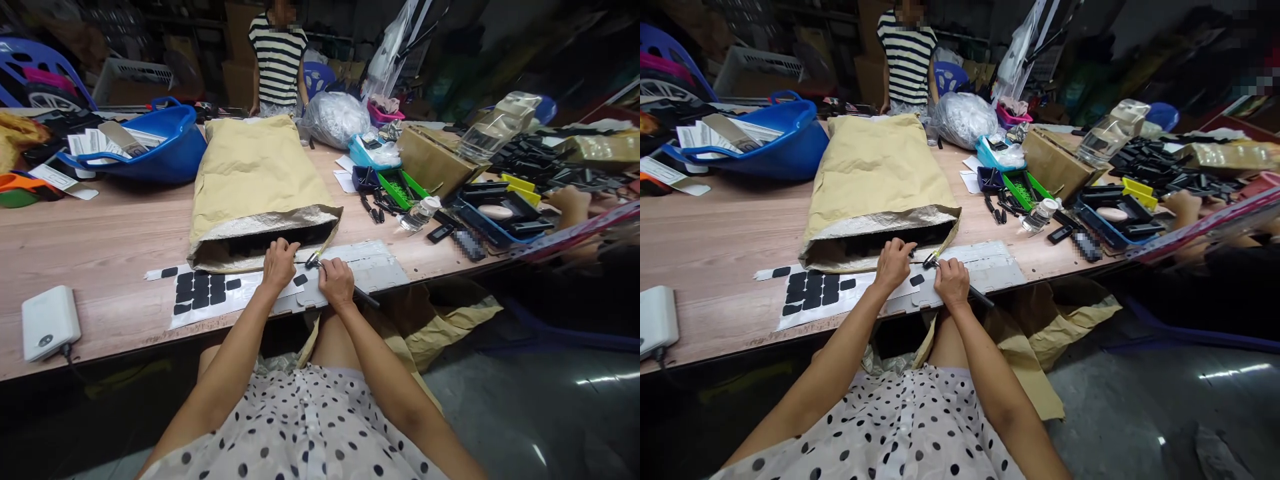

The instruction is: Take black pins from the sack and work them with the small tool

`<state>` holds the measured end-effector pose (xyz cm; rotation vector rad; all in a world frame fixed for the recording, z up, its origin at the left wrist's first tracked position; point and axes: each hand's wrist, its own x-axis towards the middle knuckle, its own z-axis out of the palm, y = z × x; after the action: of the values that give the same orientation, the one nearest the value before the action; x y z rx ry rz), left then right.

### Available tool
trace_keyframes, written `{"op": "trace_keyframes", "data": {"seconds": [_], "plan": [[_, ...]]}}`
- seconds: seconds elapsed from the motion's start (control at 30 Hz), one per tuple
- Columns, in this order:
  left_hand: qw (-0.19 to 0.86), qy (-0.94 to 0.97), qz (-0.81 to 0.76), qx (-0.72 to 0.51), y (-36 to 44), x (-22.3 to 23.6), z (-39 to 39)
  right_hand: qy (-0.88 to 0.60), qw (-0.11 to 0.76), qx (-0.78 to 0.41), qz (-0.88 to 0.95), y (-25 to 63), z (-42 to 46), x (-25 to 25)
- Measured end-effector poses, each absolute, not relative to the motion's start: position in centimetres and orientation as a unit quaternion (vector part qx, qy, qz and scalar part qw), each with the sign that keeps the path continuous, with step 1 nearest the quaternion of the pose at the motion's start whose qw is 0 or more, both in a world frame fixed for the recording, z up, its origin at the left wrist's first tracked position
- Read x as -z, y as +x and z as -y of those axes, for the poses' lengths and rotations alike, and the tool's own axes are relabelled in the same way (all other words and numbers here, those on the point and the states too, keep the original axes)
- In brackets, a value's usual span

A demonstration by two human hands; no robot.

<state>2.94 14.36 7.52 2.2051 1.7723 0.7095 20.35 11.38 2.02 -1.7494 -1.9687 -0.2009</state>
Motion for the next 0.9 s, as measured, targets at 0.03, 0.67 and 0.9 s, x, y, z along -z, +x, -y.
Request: {"op": "trace_keyframes", "data": {"seconds": [0.03, 0.67, 0.9], "plan": [[0.108, 0.75, -0.611, -0.228, 3.0, -7.4, -15.4, -0.642, 0.247, 0.072, 0.722, 20.3, -11.4, -2.0], [0.133, 0.77, -0.586, -0.214, 0.6, -7.1, -13.6, -0.648, 0.234, 0.081, 0.721, 19.9, -11.2, -2.4], [0.233, 0.748, -0.575, -0.235, -1.5, -4.7, -11.2, -0.646, 0.237, 0.088, 0.721, 20.1, -11.3, -2.1]]}}
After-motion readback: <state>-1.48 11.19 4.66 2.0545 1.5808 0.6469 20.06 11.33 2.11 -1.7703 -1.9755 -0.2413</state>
